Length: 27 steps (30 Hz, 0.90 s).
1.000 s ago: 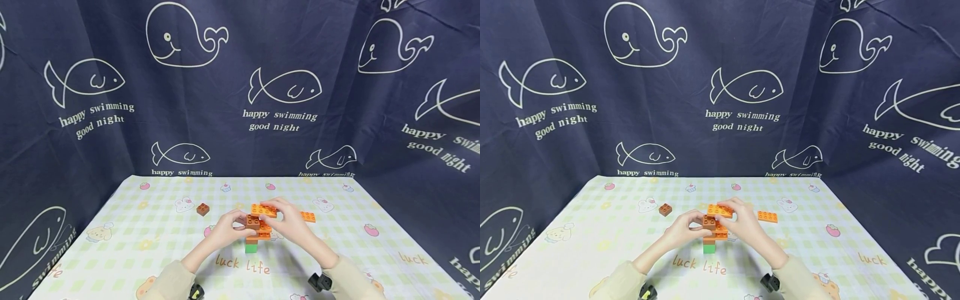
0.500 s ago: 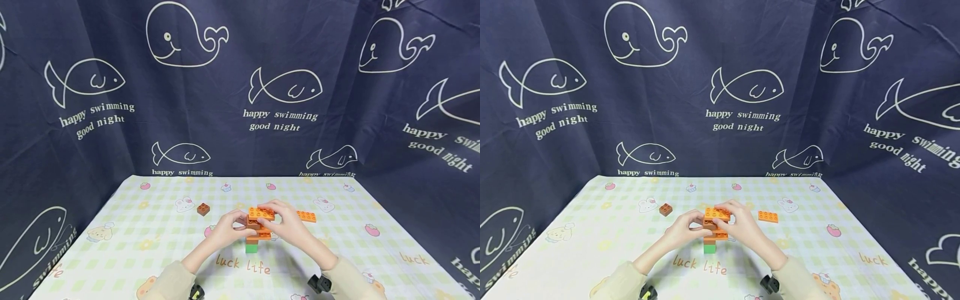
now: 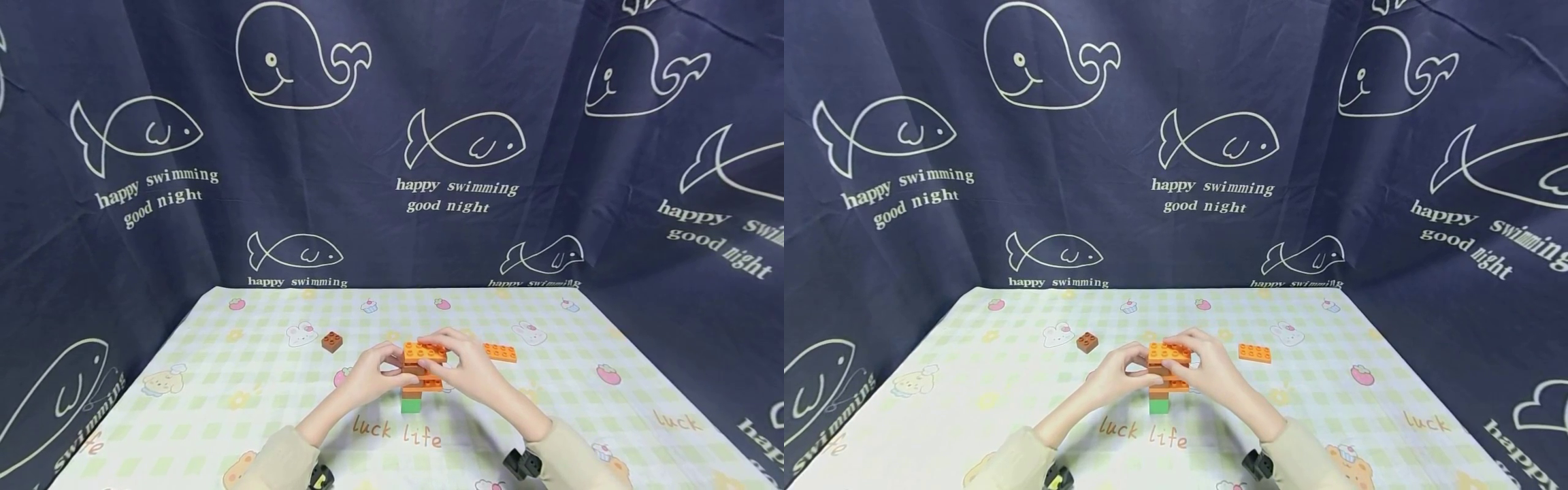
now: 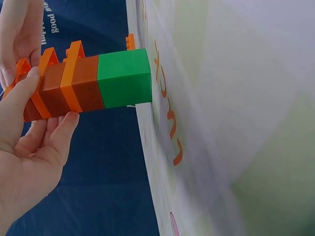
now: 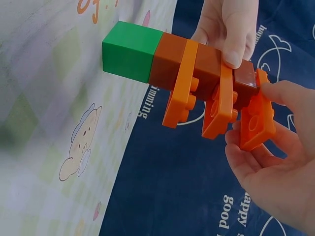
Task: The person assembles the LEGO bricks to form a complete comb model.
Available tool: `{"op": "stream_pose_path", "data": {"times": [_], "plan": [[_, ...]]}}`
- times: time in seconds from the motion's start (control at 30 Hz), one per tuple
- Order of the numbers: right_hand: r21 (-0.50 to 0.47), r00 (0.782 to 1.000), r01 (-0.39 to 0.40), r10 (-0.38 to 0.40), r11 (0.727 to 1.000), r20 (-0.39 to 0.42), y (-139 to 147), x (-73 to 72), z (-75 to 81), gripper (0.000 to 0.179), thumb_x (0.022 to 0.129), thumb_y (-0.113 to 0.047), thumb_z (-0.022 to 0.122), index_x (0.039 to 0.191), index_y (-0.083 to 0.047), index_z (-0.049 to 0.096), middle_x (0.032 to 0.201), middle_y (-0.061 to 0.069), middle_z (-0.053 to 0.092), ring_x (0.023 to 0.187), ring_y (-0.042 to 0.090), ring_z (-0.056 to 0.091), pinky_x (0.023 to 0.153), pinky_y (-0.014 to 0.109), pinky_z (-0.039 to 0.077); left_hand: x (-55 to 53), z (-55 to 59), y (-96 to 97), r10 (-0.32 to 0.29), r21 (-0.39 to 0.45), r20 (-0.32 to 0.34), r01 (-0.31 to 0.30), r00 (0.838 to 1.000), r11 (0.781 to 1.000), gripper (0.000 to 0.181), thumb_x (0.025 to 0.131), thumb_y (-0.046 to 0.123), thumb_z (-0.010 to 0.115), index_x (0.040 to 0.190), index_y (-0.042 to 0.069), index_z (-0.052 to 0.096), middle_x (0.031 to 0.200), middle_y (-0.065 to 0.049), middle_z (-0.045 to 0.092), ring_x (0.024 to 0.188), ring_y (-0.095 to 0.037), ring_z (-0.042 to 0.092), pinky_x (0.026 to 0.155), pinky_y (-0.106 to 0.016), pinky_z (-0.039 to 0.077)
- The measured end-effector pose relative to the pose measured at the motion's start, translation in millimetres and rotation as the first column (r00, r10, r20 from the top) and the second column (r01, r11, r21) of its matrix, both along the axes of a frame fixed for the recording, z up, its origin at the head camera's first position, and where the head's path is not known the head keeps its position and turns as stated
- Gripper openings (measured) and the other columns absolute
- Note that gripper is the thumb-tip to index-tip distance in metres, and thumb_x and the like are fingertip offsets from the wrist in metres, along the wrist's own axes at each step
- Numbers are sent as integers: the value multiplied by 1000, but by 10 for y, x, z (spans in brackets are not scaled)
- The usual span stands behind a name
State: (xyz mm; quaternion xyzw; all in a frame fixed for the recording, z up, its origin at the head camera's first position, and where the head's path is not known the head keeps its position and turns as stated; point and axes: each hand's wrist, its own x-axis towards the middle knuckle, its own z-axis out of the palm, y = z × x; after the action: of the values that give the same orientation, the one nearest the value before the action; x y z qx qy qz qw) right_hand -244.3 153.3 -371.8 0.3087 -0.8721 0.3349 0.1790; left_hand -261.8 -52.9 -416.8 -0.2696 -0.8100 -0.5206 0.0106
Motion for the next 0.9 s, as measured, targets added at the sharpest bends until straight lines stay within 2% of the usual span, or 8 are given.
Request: {"op": "stream_pose_path", "data": {"times": [0.23, 0.43, 0.7, 0.9], "plan": [[-2, 1000, -17, 17, 1000, 8, 5, 5, -6, 31, 81, -23, 73, 111, -18, 68, 104, -7, 66, 93, 13, 57, 80, 34, 49, 2, -1, 0, 3, -3, 2, -3, 1000, 1000, 28, 80, 28, 75, 97, 9, 64, 96, -1, 62, 95, -18, 63, 82, -18, 54], [27, 999, -5, 4, 1000, 42, 18, -2, 11, 32, 81, -25, 73, 111, -17, 68, 103, -9, 65, 90, 12, 53, 79, 32, 47, -3, 2, -1, 1, 2, 5, -1, 1000, 1000, 29, 80, 27, 75, 98, 8, 64, 97, -2, 62, 95, -20, 62, 82, -18, 54], [75, 993, -71, 63, 995, 104, 45, -24, 92, 31, 83, -25, 71, 112, -14, 68, 100, -4, 64, 77, 6, 50, 67, 29, 50, -8, -11, 11, 4, 4, 5, -4, 1000, 1000, 29, 79, 27, 76, 97, 8, 64, 97, -2, 62, 96, -19, 62, 82, -17, 53], [74, 988, -103, 94, 992, 122, 58, -48, 94, 31, 84, -27, 71, 111, -12, 68, 97, -6, 61, 81, 7, 51, 68, 30, 50, -6, -19, 2, 1, 13, 13, -1, 1000, 1000, 28, 78, 27, 76, 98, 10, 65, 97, -2, 62, 96, -19, 62, 82, -19, 54]]}}
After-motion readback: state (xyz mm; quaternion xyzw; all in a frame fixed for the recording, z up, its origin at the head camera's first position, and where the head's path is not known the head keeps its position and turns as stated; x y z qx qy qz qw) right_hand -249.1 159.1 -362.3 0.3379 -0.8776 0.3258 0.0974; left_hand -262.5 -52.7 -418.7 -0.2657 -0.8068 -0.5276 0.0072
